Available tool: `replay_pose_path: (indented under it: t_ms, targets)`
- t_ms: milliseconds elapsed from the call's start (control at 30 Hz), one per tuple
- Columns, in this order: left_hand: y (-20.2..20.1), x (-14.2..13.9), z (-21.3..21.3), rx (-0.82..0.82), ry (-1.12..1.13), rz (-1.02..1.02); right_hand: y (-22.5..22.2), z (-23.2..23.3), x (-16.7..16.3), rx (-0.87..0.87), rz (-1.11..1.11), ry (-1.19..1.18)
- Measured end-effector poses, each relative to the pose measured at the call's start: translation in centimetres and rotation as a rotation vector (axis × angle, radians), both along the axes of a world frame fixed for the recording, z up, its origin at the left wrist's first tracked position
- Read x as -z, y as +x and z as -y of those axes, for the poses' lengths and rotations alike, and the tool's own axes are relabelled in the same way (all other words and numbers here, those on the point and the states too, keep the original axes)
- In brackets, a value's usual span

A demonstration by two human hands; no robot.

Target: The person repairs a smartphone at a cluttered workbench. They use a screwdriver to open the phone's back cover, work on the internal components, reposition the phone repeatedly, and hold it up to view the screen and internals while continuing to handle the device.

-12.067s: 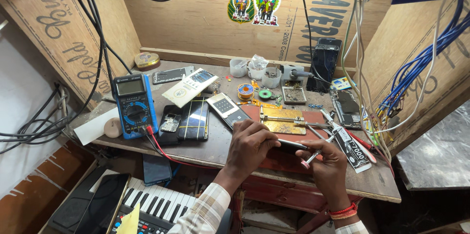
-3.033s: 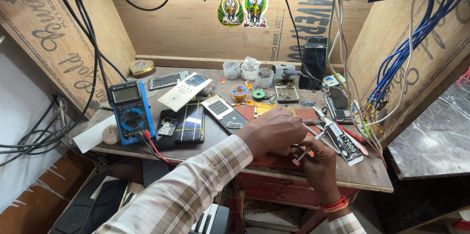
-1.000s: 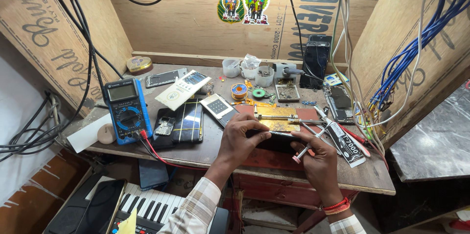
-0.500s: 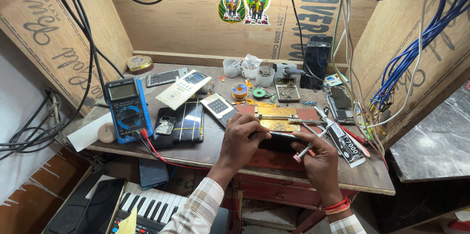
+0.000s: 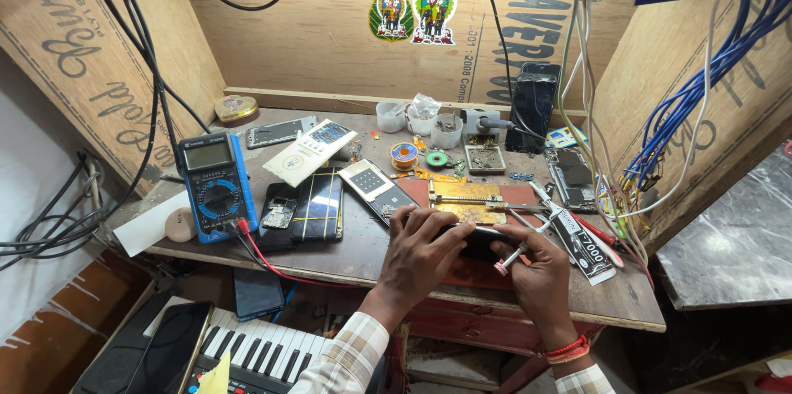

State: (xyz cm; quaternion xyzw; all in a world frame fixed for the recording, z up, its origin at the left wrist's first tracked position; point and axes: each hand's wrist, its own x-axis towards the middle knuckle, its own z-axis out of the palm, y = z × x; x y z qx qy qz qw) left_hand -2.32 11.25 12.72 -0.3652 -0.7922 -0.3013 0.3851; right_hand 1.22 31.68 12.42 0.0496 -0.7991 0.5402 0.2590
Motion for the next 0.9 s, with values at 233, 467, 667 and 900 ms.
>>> replay_pose_path:
  t_ms: [233,467,667,900]
  targets:
    - [-0.2,0.3,-0.4,-0.017,0.004,0.017,0.0,0.1,0.2,0.015,-0.04,0.049]
    - [0.0,0.3,-0.1,-0.019,0.01,0.027,-0.8,-1.3,1.7,-0.161,-0.191,-0.241]
    - [0.1,0.7,0.3,-0.003,0.005,-0.001,-1.2,-2.0,2.2,-0.199,-0.314,-0.428]
    - [0.3,1.2,0.4,-0.021,-0.019,-0.035,0.6,-0.4,-1.1,-0.111,-0.138,-0.245]
